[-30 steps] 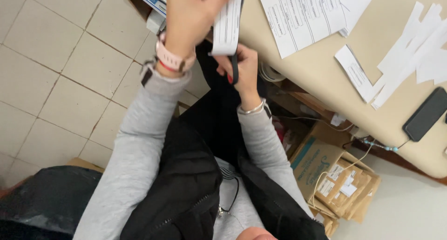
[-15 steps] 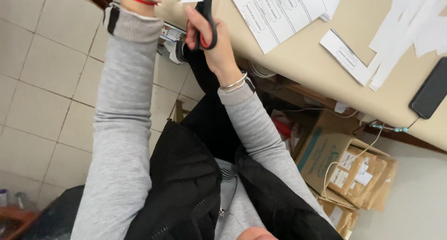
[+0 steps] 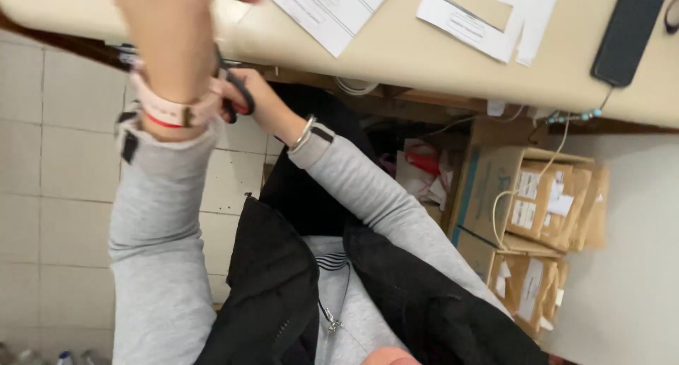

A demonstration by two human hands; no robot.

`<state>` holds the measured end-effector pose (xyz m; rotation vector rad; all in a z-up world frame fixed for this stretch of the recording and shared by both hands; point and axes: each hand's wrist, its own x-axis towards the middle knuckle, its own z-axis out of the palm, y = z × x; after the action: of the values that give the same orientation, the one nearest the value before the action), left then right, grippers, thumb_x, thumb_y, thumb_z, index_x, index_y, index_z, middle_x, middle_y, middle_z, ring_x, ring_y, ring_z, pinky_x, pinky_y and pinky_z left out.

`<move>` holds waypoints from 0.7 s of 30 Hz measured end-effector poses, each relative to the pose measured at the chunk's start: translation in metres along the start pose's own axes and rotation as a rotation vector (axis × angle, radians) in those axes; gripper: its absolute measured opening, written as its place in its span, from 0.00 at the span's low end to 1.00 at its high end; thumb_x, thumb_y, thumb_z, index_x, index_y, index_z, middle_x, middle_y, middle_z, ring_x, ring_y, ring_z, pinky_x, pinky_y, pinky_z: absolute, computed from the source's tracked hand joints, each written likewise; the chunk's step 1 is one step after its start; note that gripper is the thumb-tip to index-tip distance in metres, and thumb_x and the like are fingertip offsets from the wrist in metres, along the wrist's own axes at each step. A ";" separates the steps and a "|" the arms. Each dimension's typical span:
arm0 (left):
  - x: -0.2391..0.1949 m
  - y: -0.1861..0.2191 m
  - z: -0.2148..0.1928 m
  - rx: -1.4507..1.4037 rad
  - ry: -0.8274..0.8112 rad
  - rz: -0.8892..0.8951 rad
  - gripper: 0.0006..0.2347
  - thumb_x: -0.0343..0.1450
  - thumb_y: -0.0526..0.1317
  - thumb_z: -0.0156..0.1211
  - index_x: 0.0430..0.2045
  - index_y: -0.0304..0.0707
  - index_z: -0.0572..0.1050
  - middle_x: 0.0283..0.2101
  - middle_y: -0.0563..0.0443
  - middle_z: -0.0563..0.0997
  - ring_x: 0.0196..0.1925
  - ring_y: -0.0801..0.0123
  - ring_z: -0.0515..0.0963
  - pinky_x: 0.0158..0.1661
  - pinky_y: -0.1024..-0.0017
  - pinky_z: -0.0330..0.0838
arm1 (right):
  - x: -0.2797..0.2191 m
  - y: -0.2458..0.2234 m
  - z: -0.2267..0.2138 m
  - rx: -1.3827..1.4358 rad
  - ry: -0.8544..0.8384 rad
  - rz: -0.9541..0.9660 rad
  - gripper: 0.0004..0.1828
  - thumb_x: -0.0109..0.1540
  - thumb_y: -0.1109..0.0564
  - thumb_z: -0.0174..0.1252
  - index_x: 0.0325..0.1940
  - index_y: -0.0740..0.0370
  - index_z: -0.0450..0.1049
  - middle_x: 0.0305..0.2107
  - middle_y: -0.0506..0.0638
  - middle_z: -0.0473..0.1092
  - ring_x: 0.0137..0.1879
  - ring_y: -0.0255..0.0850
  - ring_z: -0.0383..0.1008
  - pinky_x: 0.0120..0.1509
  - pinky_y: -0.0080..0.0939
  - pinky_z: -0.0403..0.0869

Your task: Cutting out soap labels from a printed sheet using scissors.

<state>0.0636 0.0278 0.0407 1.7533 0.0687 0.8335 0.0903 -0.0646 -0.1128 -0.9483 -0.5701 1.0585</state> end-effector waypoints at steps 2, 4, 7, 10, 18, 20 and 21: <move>0.002 0.016 0.073 -0.011 -0.049 0.005 0.05 0.84 0.28 0.57 0.39 0.27 0.78 0.35 0.48 0.81 0.34 0.65 0.82 0.35 0.64 0.79 | 0.006 0.017 0.004 -0.006 -0.035 -0.050 0.20 0.67 0.45 0.59 0.32 0.64 0.75 0.23 0.49 0.72 0.26 0.36 0.72 0.31 0.36 0.71; 0.004 0.034 0.150 -0.603 -0.274 -0.365 0.07 0.74 0.32 0.61 0.45 0.33 0.76 0.41 0.53 0.84 0.39 0.74 0.86 0.34 0.71 0.88 | 0.012 0.020 0.017 -0.104 -0.001 0.183 0.20 0.59 0.44 0.68 0.29 0.61 0.72 0.20 0.47 0.71 0.24 0.34 0.71 0.28 0.35 0.71; -0.001 -0.029 0.239 -0.575 -0.241 -0.363 0.06 0.70 0.35 0.63 0.36 0.33 0.76 0.35 0.53 0.84 0.36 0.75 0.88 0.33 0.73 0.84 | 0.004 0.005 0.020 -0.136 0.023 0.223 0.23 0.55 0.42 0.72 0.26 0.60 0.71 0.19 0.46 0.69 0.24 0.33 0.70 0.28 0.34 0.70; 0.007 -0.074 0.274 -0.016 -0.207 -0.254 0.14 0.75 0.40 0.66 0.23 0.24 0.77 0.22 0.45 0.81 0.25 0.66 0.81 0.28 0.69 0.71 | 0.000 0.006 0.017 -0.153 0.026 0.177 0.24 0.54 0.40 0.73 0.24 0.60 0.72 0.19 0.44 0.69 0.24 0.31 0.69 0.28 0.33 0.70; -0.004 -0.072 0.266 0.381 -0.012 -0.017 0.15 0.69 0.44 0.70 0.32 0.28 0.76 0.32 0.39 0.81 0.34 0.50 0.79 0.38 0.60 0.71 | 0.002 0.007 0.015 -0.171 0.000 0.135 0.23 0.54 0.40 0.72 0.23 0.60 0.73 0.17 0.45 0.70 0.23 0.31 0.71 0.27 0.32 0.72; -0.013 -0.031 0.231 0.507 0.106 0.232 0.18 0.68 0.44 0.72 0.40 0.27 0.74 0.41 0.35 0.78 0.43 0.43 0.77 0.44 0.57 0.71 | 0.003 0.005 0.012 -0.183 -0.037 0.139 0.23 0.54 0.41 0.72 0.24 0.61 0.73 0.17 0.44 0.70 0.22 0.30 0.71 0.26 0.32 0.72; -0.018 0.002 0.207 0.341 0.046 0.177 0.17 0.71 0.40 0.72 0.46 0.28 0.72 0.46 0.37 0.78 0.49 0.49 0.77 0.50 0.61 0.71 | 0.005 0.006 0.009 -0.149 -0.017 0.120 0.22 0.55 0.41 0.72 0.25 0.61 0.74 0.17 0.45 0.70 0.22 0.30 0.69 0.25 0.32 0.68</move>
<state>0.1653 -0.1503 0.0106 2.0823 0.0917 1.0373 0.0826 -0.0561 -0.1135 -1.1163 -0.6185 1.1435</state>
